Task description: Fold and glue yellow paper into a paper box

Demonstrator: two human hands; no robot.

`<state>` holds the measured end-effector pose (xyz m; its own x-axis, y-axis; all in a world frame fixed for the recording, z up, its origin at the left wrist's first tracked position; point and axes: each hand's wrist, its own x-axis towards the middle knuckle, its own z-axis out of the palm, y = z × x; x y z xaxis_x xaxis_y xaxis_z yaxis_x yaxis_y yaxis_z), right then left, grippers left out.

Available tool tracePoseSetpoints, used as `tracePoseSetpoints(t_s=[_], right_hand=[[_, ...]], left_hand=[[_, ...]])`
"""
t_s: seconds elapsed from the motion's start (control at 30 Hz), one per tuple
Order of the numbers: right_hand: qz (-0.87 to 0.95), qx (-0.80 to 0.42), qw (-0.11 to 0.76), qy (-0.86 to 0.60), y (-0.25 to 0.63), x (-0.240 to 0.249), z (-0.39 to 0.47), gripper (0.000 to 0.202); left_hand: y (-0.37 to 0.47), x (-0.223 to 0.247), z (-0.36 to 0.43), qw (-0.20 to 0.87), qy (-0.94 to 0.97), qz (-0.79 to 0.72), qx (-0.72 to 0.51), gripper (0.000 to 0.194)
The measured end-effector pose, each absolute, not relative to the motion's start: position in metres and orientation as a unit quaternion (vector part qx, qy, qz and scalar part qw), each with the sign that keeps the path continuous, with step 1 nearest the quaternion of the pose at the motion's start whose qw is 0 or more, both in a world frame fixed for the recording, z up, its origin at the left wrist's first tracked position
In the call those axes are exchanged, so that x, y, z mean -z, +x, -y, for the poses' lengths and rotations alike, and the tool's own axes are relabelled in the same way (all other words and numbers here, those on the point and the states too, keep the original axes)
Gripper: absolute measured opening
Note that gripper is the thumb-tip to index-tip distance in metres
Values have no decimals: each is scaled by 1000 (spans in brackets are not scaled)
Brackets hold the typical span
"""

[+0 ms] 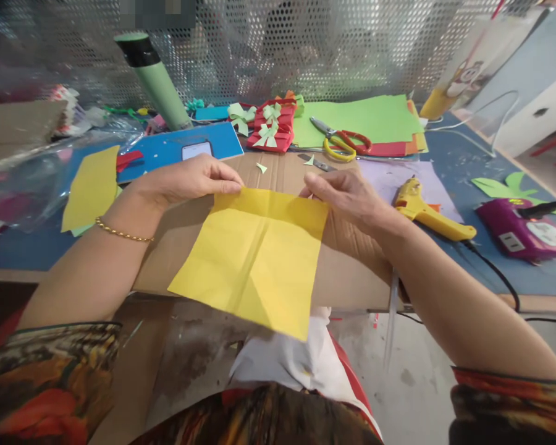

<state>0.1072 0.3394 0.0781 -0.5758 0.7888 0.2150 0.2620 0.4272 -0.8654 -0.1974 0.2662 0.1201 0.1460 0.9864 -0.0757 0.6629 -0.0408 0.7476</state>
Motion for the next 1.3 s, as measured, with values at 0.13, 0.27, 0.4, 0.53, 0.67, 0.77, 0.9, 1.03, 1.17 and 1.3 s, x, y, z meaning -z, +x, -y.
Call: tracePoseSetpoints(t_s=[0.13, 0.27, 0.4, 0.53, 0.67, 0.77, 0.9, 1.03, 1.17, 1.3], right_hand=[[766, -474, 308, -307, 102, -91, -333, 74], [786, -498, 231, -283, 90, -93, -326, 66], [775, -538, 163, -289, 84, -88, -320, 43], [717, -587, 198, -319, 85, -83, -321, 34], [661, -587, 278, -375, 89, -83, -325, 37], [623, -571, 334, -418, 94, -85, -330, 38], [584, -560, 365, -460, 101, -86, -335, 26], [581, -539, 397, -463, 106, -83, -338, 20], [571, -542, 414, -457, 106, -81, -340, 20], [558, -561, 399, -464, 105, -81, -339, 22]], left_hand=[[-183, -127, -262, 378, 686, -592, -189, 13], [-169, -127, -259, 363, 712, -576, -174, 21], [-161, -121, -259, 346, 726, -560, -197, 19], [-167, -121, -260, 334, 678, -567, -329, 19], [-190, -125, -262, 340, 569, -623, -416, 41], [-209, -125, -265, 364, 535, -659, -382, 60], [-225, -122, -269, 446, 528, -642, -332, 76], [-230, -121, -268, 482, 551, -612, -300, 79], [-226, -119, -265, 511, 520, -603, -323, 65], [-221, -111, -262, 515, 523, -602, -314, 49]])
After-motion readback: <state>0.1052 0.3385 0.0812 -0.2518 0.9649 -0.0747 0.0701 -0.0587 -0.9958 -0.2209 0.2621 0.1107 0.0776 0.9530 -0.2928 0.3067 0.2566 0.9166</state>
